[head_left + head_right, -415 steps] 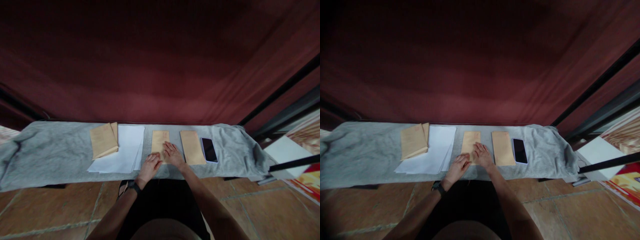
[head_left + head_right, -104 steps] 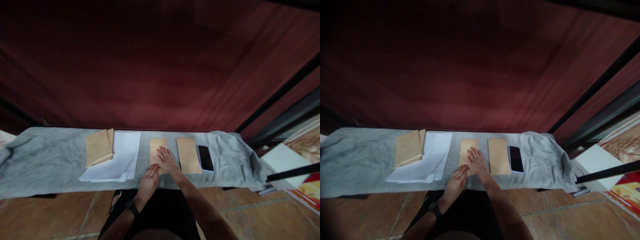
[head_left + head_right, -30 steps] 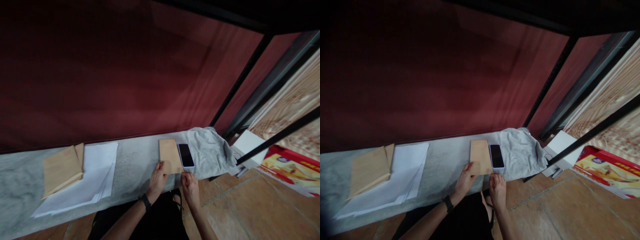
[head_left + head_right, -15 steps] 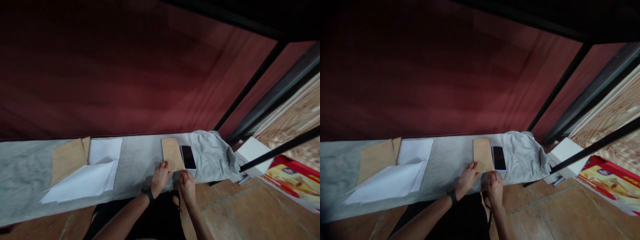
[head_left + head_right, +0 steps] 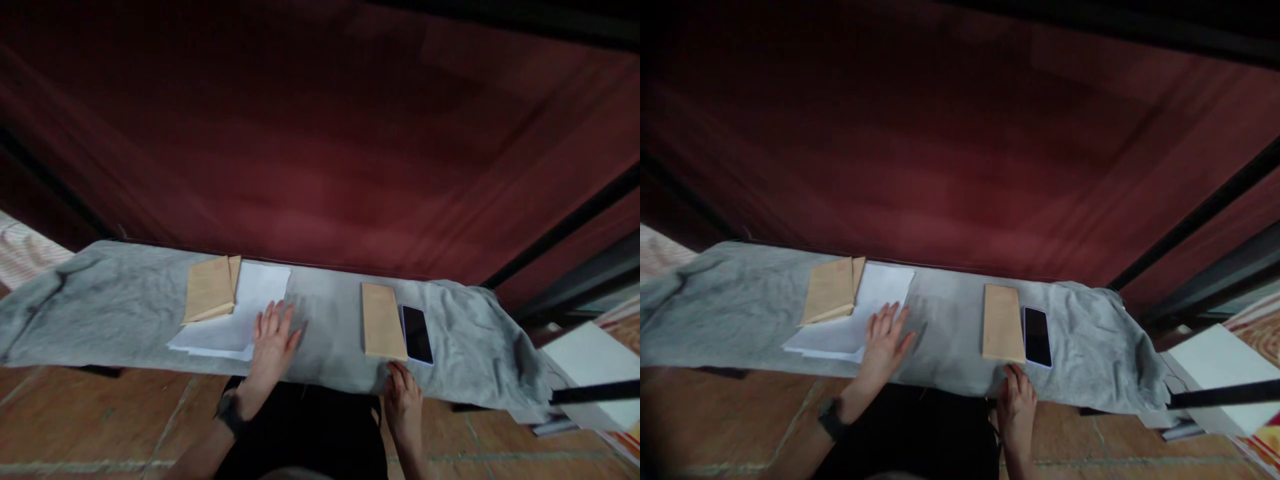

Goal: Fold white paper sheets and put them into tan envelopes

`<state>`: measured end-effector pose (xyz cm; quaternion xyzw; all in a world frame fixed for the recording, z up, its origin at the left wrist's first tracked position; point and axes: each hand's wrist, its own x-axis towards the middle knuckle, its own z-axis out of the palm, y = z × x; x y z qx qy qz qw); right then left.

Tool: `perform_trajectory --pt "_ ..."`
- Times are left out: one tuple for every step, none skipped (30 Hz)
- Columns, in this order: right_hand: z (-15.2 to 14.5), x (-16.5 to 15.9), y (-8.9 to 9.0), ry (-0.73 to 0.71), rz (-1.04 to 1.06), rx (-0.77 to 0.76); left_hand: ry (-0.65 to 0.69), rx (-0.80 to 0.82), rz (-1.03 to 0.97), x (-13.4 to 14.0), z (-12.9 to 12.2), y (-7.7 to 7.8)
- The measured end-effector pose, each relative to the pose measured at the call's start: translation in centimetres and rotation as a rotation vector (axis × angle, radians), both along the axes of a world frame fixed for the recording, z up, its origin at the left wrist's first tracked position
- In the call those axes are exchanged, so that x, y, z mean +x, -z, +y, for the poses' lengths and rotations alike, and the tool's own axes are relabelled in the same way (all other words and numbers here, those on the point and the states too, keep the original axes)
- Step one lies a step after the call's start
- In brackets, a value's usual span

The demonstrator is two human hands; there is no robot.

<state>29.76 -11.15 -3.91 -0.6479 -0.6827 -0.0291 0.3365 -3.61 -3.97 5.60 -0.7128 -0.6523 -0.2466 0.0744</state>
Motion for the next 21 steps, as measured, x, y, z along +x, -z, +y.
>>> perform_trajectory --pt "0.0 -0.2 0.0 0.005 -0.007 0.002 -0.067 0.008 0.014 -2.3 -0.6 0.4" --pt "0.1 -0.3 -0.1 0.012 -0.014 0.004 -0.107 0.001 0.033 -4.4 -1.2 0.9" --pt "0.2 -0.5 -0.1 0.020 -0.020 0.005 -0.137 -0.004 0.050 -6.4 -1.9 1.5" --pt "0.2 -0.7 -0.1 0.026 -0.027 0.002 -0.147 -0.025 0.073 -8.2 -2.6 2.0" --pt "0.3 -0.9 -0.2 0.033 -0.032 -0.003 -0.136 -0.044 0.096 -9.8 -3.3 2.5" --pt "0.4 -1.0 -0.2 0.043 -0.035 -0.008 -0.111 -0.064 0.116 -11.2 -3.9 2.8" --pt "0.5 -1.1 -0.3 0.055 -0.036 -0.012 -0.091 -0.080 0.130 -12.4 -4.3 2.8" --pt "0.5 -1.2 -0.4 0.065 -0.031 -0.016 -0.090 -0.093 0.138 -13.3 -4.6 2.7" --pt "0.5 -1.4 -0.4 0.072 -0.022 -0.021 -0.087 -0.110 0.141 -14.0 -4.7 2.4" --pt "0.4 -1.6 -0.5 0.077 -0.007 -0.027 -0.083 -0.126 0.141 -14.5 -4.7 1.9" --pt "0.4 -1.8 -0.5 0.082 0.015 -0.032 -0.078 -0.140 0.139 -14.7 -4.6 1.4" --pt "0.3 -2.2 -0.5 0.080 0.046 -0.037 -0.072 -0.151 0.137 -14.6 -4.4 0.9" --pt "0.2 -2.6 -0.6 0.062 0.090 -0.042 -0.070 -0.155 0.139 -14.1 -4.2 0.4" --pt "0.2 -3.3 -0.7 0.035 0.148 -0.050 -0.057 -0.156 0.143 -13.4 -4.1 0.0" --pt "0.2 -4.1 -0.8 -0.005 0.218 -0.060 -0.024 -0.161 0.147 -12.3 -4.0 -0.3" --pt "0.3 -5.0 -0.9 -0.076 0.310 -0.082 0.009 -0.161 0.146 -10.9 -4.1 -0.5" --pt "0.5 -6.1 -1.1 -0.113 0.407 -0.117 0.068 -0.178 0.154 -9.4 -4.2 -0.6" --pt "0.7 -7.2 -1.3 -0.142 0.497 -0.155 0.126 -0.191 0.157 -7.6 -4.5 -0.5" --pt "1.0 -8.4 -1.5 -0.168 0.587 -0.200 0.178 -0.206 0.152 -5.7 -4.9 -0.4" --pt "1.4 -9.5 -1.7 -0.191 0.684 -0.255 0.240 -0.226 0.147 -3.8 -5.4 -0.3" --pt "1.8 -10.5 -1.9 -0.201 0.785 -0.308 0.286 -0.251 0.141 -1.9 -5.9 -0.1"
